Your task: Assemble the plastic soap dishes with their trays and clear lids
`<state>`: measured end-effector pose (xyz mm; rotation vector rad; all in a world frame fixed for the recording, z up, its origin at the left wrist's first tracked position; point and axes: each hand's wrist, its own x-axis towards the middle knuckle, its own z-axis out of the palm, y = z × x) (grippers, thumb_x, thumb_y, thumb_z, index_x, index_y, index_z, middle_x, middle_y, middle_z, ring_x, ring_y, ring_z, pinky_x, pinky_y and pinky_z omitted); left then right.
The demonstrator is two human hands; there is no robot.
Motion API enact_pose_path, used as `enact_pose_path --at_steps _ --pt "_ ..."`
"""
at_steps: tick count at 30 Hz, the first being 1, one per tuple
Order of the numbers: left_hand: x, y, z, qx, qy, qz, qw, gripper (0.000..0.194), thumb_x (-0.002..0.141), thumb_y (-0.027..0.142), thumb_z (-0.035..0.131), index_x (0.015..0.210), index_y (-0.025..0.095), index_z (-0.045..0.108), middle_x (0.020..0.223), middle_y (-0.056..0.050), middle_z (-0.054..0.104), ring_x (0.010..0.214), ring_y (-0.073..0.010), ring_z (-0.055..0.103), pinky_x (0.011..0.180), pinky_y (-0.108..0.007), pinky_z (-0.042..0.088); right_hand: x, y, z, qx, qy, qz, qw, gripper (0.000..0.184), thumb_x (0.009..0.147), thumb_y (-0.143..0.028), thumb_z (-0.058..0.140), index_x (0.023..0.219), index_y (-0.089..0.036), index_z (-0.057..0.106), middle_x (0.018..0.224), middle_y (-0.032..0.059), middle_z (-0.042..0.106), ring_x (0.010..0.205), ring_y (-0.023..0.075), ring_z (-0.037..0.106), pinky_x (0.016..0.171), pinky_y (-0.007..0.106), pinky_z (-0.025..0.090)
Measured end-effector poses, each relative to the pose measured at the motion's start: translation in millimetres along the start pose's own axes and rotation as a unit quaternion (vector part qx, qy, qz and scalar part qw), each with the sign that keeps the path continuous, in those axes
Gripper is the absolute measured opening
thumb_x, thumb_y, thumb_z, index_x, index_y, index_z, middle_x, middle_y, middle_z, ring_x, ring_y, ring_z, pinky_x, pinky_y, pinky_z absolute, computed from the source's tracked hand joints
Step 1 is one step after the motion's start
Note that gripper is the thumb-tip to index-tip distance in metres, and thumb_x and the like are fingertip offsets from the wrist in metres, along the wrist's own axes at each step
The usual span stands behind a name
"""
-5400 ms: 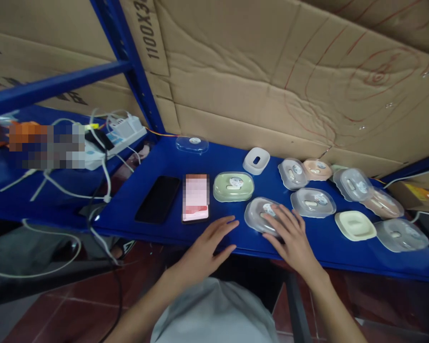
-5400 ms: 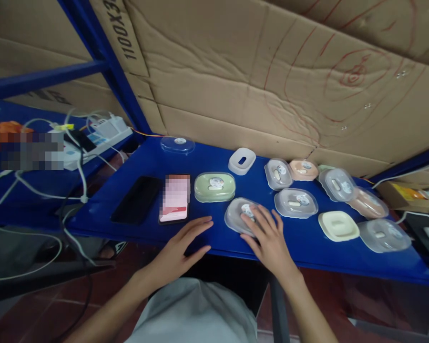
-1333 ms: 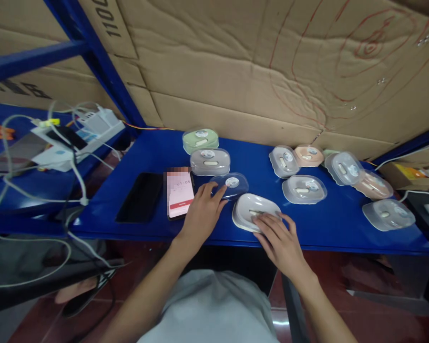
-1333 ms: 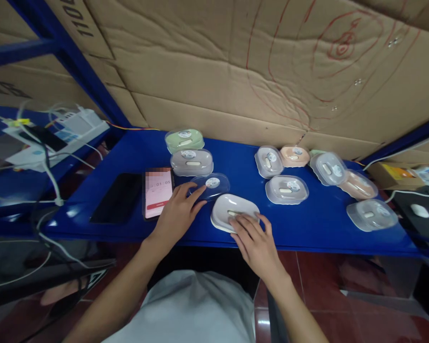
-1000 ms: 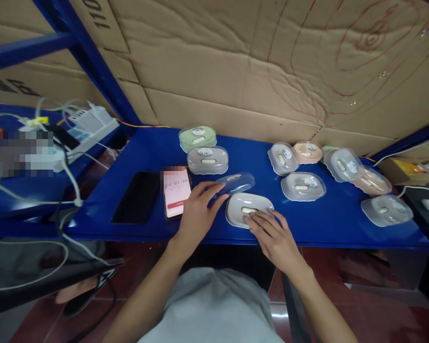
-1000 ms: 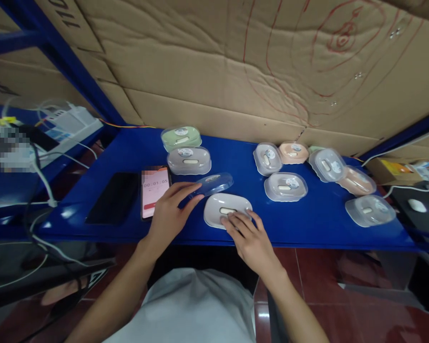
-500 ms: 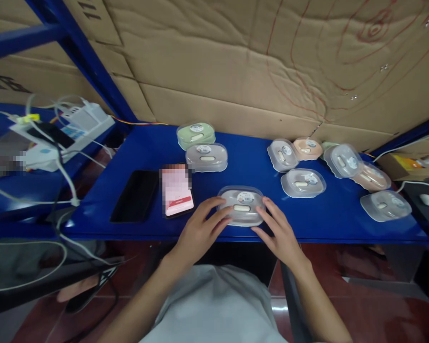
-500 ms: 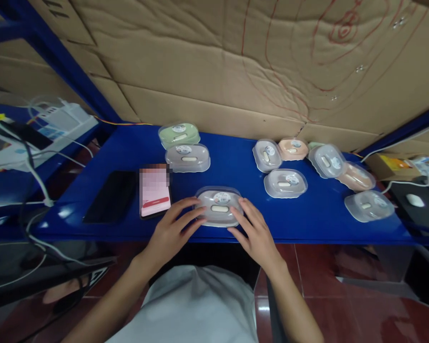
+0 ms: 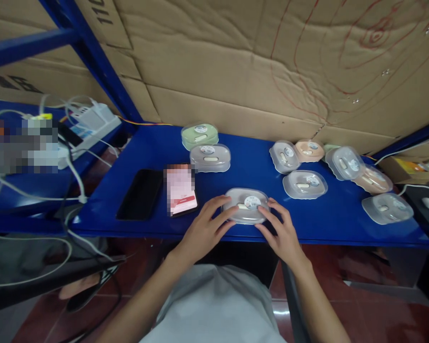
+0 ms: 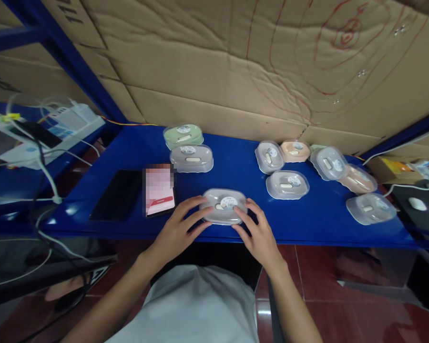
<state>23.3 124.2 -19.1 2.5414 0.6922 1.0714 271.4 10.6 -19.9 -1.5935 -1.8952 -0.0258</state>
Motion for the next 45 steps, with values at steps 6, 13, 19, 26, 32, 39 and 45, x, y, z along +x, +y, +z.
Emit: enact_pose_path --at_steps 6,13,19,26,32,39,45 --pt "-0.2 -0.2 2.2 -0.004 0.012 0.006 1.0 0.038 0.102 0.019 0.068 0.139 0.025 0.063 0.141 -0.012 0.065 0.137 -0.0284 0.062 0.114 -0.049 0.059 -4.9 -0.8 4.6 -0.037 -0.008 0.007 0.999 0.066 0.105 -0.027 0.062 0.165 -0.039 0.039 0.163 0.0151 0.044 0.153 0.0359 0.048 0.119 0.059 0.052" --pt "-0.1 3.7 4.6 0.014 -0.02 0.006 1.0 0.037 0.103 0.018 0.063 0.14 0.021 0.062 0.145 -0.016 0.061 0.141 -0.032 0.059 0.116 -0.051 0.056 7.0 -2.1 -1.1 -0.067 -0.015 -0.002 0.998 0.068 0.1 -0.044 0.071 0.162 -0.034 0.045 0.139 0.0155 0.056 0.141 0.0362 0.054 0.114 0.058 0.053" --pt "-1.3 6.3 4.4 0.02 -0.031 -0.076 0.996 0.05 0.105 0.022 0.06 0.154 0.025 0.051 0.163 -0.017 0.048 0.136 -0.031 0.065 0.107 -0.047 0.064 37.9 0.2 -7.8 -0.174 -0.033 0.031 0.984 0.063 0.1 -0.057 0.066 0.154 -0.025 0.056 0.129 0.0178 0.056 0.118 0.0364 0.06 0.1 0.055 0.055" --pt "-1.5 3.7 5.9 0.015 -0.009 -0.07 0.997 0.033 0.106 0.022 0.059 0.139 0.022 0.062 0.151 -0.014 0.06 0.136 -0.0288 0.065 0.112 -0.047 0.061 117.9 40.8 12.9 -0.24 -0.027 0.085 0.967 0.056 0.1 -0.051 0.065 0.148 -0.021 0.06 0.133 0.0222 0.06 0.119 0.0416 0.06 0.102 0.062 0.051" --pt "-4.0 1.8 7.1 0.023 -0.001 -0.072 0.997 0.025 0.106 0.022 0.059 0.129 0.022 0.069 0.147 -0.012 0.063 0.134 -0.0278 0.067 0.112 -0.046 0.061 162.9 55.2 35.2 -0.077 -0.035 0.02 0.996 0.071 0.108 -0.05 0.048 0.171 -0.026 0.027 0.176 0.0168 0.026 0.162 0.0351 0.029 0.126 0.059 0.035" --pt "-3.4 0.6 8.1 0.033 -0.005 -0.063 0.997 0.024 0.106 0.022 0.057 0.125 0.022 0.072 0.142 -0.011 0.067 0.129 -0.0276 0.069 0.111 -0.047 0.062 97.9 63.5 -27.0 -0.206 0.092 0.069 0.972 0.052 0.109 -0.047 0.048 0.158 -0.029 0.052 0.171 0.0132 0.041 0.156 0.0343 0.04 0.126 0.06 0.033" --pt "-4.5 -1.1 11.1 0.049 -0.02 -0.052 0.997 0.022 0.107 0.024 0.056 0.124 0.021 0.071 0.138 -0.011 0.069 0.123 -0.0276 0.071 0.106 -0.047 0.063 4.7 118.3 -53.3 -0.227 0.133 0.208 0.942 0.066 0.104 -0.062 0.052 0.161 -0.027 0.05 0.171 0.0173 0.038 0.155 0.043 0.04 0.12 0.068 0.037"
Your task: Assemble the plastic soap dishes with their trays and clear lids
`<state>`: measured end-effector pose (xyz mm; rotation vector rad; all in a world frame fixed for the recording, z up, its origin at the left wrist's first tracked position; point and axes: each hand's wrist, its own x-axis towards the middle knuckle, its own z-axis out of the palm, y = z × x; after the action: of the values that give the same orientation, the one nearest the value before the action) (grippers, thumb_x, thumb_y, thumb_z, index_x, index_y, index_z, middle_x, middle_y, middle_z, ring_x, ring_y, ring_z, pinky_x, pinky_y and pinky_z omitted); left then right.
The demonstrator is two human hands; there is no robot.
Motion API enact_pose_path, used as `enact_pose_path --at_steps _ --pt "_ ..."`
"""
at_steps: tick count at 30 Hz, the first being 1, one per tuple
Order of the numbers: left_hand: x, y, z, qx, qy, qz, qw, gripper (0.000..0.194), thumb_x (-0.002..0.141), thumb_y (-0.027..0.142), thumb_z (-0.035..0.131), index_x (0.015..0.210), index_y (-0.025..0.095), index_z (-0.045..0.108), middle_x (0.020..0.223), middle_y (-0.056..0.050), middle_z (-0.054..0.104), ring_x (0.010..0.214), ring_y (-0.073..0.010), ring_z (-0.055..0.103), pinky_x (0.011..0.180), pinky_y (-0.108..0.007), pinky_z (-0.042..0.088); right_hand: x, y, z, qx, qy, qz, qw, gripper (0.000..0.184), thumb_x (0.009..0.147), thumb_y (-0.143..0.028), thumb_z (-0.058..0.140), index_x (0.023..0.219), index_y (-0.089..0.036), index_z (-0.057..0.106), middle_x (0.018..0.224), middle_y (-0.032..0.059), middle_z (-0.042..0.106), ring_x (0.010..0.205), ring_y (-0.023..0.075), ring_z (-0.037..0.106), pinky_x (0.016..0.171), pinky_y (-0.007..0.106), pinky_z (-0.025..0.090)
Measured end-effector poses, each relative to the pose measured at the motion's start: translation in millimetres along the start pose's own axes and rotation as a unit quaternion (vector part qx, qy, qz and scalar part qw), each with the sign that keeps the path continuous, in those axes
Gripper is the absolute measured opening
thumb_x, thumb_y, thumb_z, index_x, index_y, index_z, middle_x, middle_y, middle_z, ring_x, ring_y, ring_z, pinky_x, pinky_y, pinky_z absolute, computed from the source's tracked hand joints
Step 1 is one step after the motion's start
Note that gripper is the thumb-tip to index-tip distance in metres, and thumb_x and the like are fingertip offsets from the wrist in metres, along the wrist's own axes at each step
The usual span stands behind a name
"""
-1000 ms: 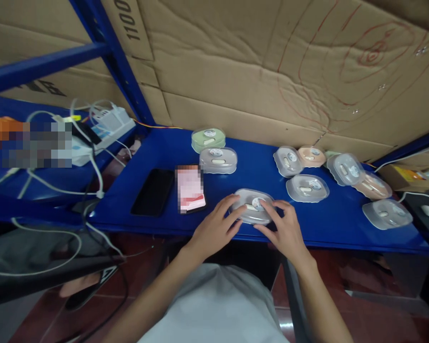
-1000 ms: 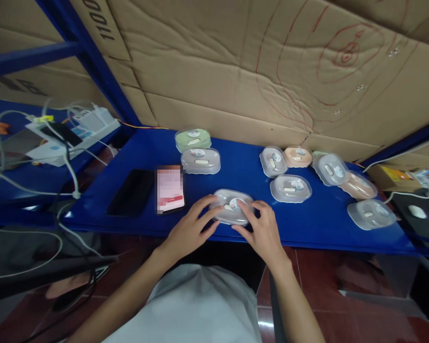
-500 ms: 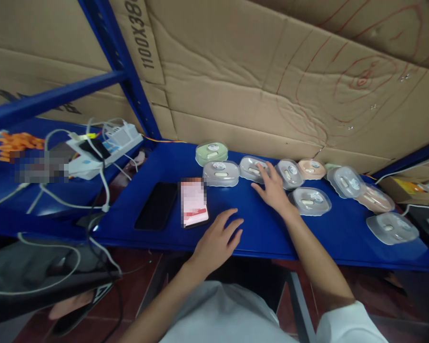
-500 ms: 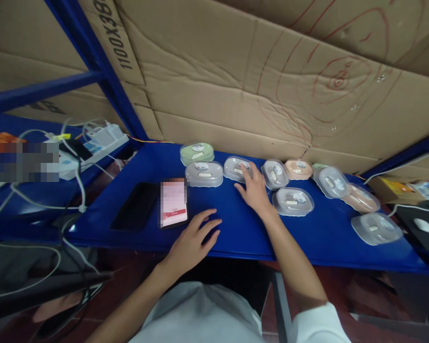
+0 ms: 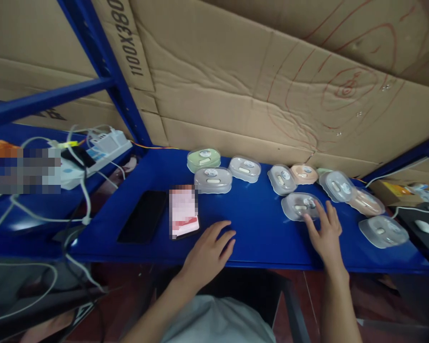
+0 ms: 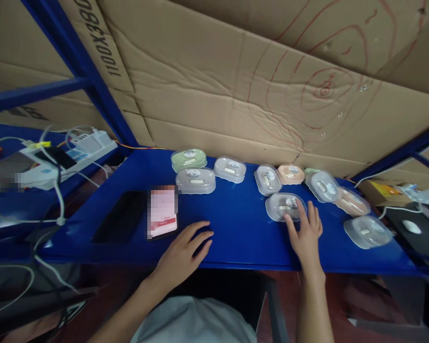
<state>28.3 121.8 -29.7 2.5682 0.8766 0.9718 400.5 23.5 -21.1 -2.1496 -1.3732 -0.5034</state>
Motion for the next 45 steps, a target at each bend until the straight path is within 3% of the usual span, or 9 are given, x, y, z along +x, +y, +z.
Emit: enact_pose_path --at_steps 3,8,15,22,26,29,33,39,45 --pt "-1.0 -0.6 2.3 0.011 -0.001 0.001 1.0 0.022 0.107 0.025 0.056 0.123 0.021 0.072 0.135 -0.01 0.07 0.121 -0.0278 0.072 0.104 -0.048 0.064 -18.6 3.8 0.9 0.038 -0.056 -0.004 0.998 0.076 0.1 -0.067 0.057 0.165 -0.028 0.043 0.173 0.0191 0.032 0.154 0.0435 0.04 0.117 0.064 0.044" --pt "-2.1 -0.8 3.9 0.023 -0.004 0.01 1.0 0.023 0.108 0.024 0.054 0.122 0.02 0.072 0.132 -0.01 0.071 0.119 -0.0276 0.071 0.103 -0.048 0.064 -28.8 -56.8 -0.5 0.037 -0.097 -0.048 0.993 0.064 0.105 -0.055 0.055 0.165 -0.035 0.044 0.163 0.0185 0.04 0.14 0.0422 0.052 0.109 0.065 0.049" --pt "-1.5 0.5 2.5 0.032 -0.001 0.018 0.999 0.023 0.109 0.023 0.053 0.121 0.02 0.072 0.128 -0.01 0.072 0.116 -0.0271 0.072 0.102 -0.048 0.064 8.0 -107.1 22.0 0.155 -0.166 -0.091 0.97 0.058 0.109 -0.045 0.044 0.165 -0.03 0.044 0.158 0.0168 0.039 0.125 0.0309 0.059 0.113 0.055 0.052" --pt "-0.7 1.4 1.1 0.039 0.013 0.025 0.999 0.023 0.108 0.023 0.053 0.119 0.021 0.073 0.125 -0.009 0.073 0.112 -0.0268 0.073 0.099 -0.046 0.065 73.5 -77.2 32.6 0.186 -0.168 -0.123 0.96 0.059 0.107 -0.053 0.046 0.159 -0.024 0.048 0.152 0.0176 0.048 0.131 0.0302 0.061 0.115 0.051 0.052" --pt "0.1 1.6 1.1 0.04 0.015 0.032 0.999 0.023 0.108 0.023 0.053 0.118 0.02 0.074 0.124 -0.009 0.074 0.112 -0.0269 0.074 0.099 -0.046 0.065 100.6 -50.2 39.8 0.046 -0.083 -0.077 0.992 0.065 0.105 -0.055 0.046 0.159 -0.019 0.049 0.156 0.0236 0.05 0.144 0.0451 0.048 0.117 0.071 0.04" --pt "0.3 1.8 1.3 0.038 0.01 0.031 0.999 0.023 0.108 0.022 0.053 0.118 0.02 0.074 0.124 -0.009 0.074 0.112 -0.0264 0.074 0.099 -0.046 0.065 102.1 -37.8 55.4 0.02 -0.093 -0.04 0.995 0.068 0.102 -0.058 0.048 0.154 -0.014 0.053 0.154 0.0283 0.051 0.141 0.0482 0.05 0.112 0.073 0.042" --pt "-0.2 1.8 1.4 0.038 0.001 0.025 0.999 0.025 0.109 0.024 0.051 0.117 0.02 0.074 0.124 -0.01 0.074 0.112 -0.0266 0.073 0.099 -0.047 0.065 98.7 -31.8 69.7 0.046 -0.117 -0.073 0.989 0.068 0.103 -0.048 0.047 0.163 -0.016 0.039 0.163 0.022 0.047 0.151 0.0338 0.046 0.124 0.058 0.037" --pt "0.5 1.9 0.7 0.035 0.001 0.027 0.999 0.023 0.108 0.022 0.053 0.117 0.02 0.074 0.123 -0.01 0.074 0.112 -0.0269 0.073 0.098 -0.046 0.065 119.2 -1.2 65.7 0.021 -0.132 -0.041 0.99 0.075 0.102 -0.042 0.045 0.17 -0.019 0.023 0.173 0.0219 0.032 0.161 0.0397 0.028 0.123 0.079 0.014" --pt "1.0 2.9 0.7 0.04 0.005 0.025 0.999 0.023 0.108 0.021 0.053 0.117 0.02 0.074 0.123 -0.009 0.074 0.112 -0.0264 0.073 0.098 -0.046 0.065 118.4 23.1 65.0 -0.009 -0.157 -0.006 0.988 0.079 0.099 -0.054 0.048 0.166 -0.015 0.031 0.169 0.0264 0.035 0.155 0.0454 0.033 0.119 0.083 0.013"
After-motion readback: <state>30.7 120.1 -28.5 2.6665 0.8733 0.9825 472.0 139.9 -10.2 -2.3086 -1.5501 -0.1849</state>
